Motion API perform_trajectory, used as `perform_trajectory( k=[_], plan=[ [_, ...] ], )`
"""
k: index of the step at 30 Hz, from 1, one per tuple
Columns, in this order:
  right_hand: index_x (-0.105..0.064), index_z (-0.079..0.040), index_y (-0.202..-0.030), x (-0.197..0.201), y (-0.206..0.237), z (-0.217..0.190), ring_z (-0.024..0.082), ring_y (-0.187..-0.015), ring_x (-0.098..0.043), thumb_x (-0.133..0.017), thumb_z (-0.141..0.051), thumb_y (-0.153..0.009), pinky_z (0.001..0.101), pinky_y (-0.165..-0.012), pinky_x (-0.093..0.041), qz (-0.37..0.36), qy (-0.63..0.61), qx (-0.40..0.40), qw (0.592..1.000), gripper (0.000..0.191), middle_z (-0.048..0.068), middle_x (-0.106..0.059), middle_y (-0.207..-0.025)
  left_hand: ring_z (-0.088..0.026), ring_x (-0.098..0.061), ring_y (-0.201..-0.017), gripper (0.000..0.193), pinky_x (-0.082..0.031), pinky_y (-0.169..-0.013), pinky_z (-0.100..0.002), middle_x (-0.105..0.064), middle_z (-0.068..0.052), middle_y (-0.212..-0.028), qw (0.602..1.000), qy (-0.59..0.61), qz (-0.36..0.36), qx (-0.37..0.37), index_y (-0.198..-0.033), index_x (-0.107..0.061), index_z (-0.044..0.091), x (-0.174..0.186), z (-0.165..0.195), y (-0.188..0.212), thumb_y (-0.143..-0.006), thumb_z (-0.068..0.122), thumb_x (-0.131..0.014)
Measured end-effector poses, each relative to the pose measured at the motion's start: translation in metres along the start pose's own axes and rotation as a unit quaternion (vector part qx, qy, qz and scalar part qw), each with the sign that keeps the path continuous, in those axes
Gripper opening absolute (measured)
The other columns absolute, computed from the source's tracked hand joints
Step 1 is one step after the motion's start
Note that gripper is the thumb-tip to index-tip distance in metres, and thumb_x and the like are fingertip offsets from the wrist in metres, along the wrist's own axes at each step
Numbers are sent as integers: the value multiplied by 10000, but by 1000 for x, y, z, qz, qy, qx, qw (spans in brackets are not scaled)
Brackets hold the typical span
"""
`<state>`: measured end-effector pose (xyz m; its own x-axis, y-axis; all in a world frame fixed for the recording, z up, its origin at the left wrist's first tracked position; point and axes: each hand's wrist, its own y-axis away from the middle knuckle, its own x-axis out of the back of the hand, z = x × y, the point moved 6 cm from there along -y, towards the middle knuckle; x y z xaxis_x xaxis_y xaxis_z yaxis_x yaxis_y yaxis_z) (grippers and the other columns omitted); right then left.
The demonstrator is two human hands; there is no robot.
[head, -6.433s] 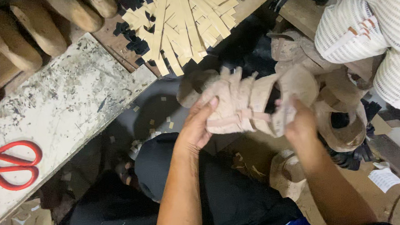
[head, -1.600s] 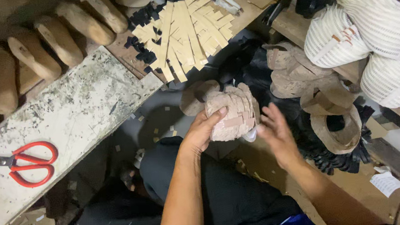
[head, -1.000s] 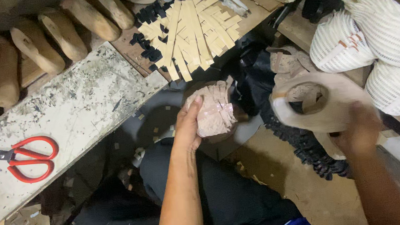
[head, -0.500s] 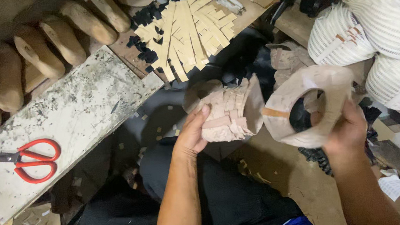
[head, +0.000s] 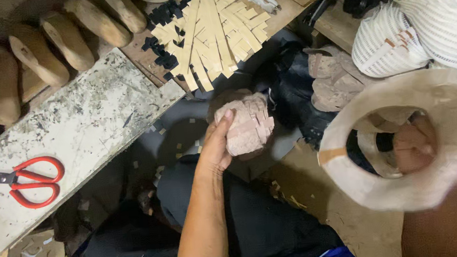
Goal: The person sits on the floor in a shoe workshop and sorts through a stack of pink shoe upper pieces, separating and counting them one at a time and placing them onto a pile beside them among the wooden shoe lasts.
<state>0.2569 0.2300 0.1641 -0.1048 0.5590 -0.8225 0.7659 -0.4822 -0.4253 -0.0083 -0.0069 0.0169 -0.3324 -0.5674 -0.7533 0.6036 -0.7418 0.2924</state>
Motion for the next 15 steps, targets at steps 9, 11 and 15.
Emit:
perform_trajectory(
  k=[9, 11, 15],
  plan=[
    [-610, 41, -1156, 79, -30, 64, 145, -698, -588, -498, -166, -1160, 269, -634, -478, 293, 278, -42, 914, 236, 98, -638, -900, -306, -659, -1228, 724, -530, -1061, -442, -642, -211, -1363, 975, 88, -195, 58, -1451, -496, -62, -18, -11, 26, -940, 395, -731],
    [-614, 38, -1155, 93, -29, 86, 141, -693, -590, -506, -173, -1154, 268, -627, -480, 324, 321, -102, 884, 237, 94, -641, -893, -323, -653, -1234, 737, -526, -1065, -451, -631, -234, -1370, 972, 103, -203, 53, -1459, -492, -88, -14, -10, 27, -958, 395, -735],
    [-623, 32, -1152, 99, -21, 106, 133, -682, -595, -522, -187, -1142, 266, -615, -483, 322, 356, -168, 861, 241, 87, -647, -879, -328, -653, -1224, 702, -531, -1059, -465, -633, -236, -1358, 974, 107, -195, 46, -1445, -493, -86, -4, -11, 23, -978, 382, -728]
  ],
)
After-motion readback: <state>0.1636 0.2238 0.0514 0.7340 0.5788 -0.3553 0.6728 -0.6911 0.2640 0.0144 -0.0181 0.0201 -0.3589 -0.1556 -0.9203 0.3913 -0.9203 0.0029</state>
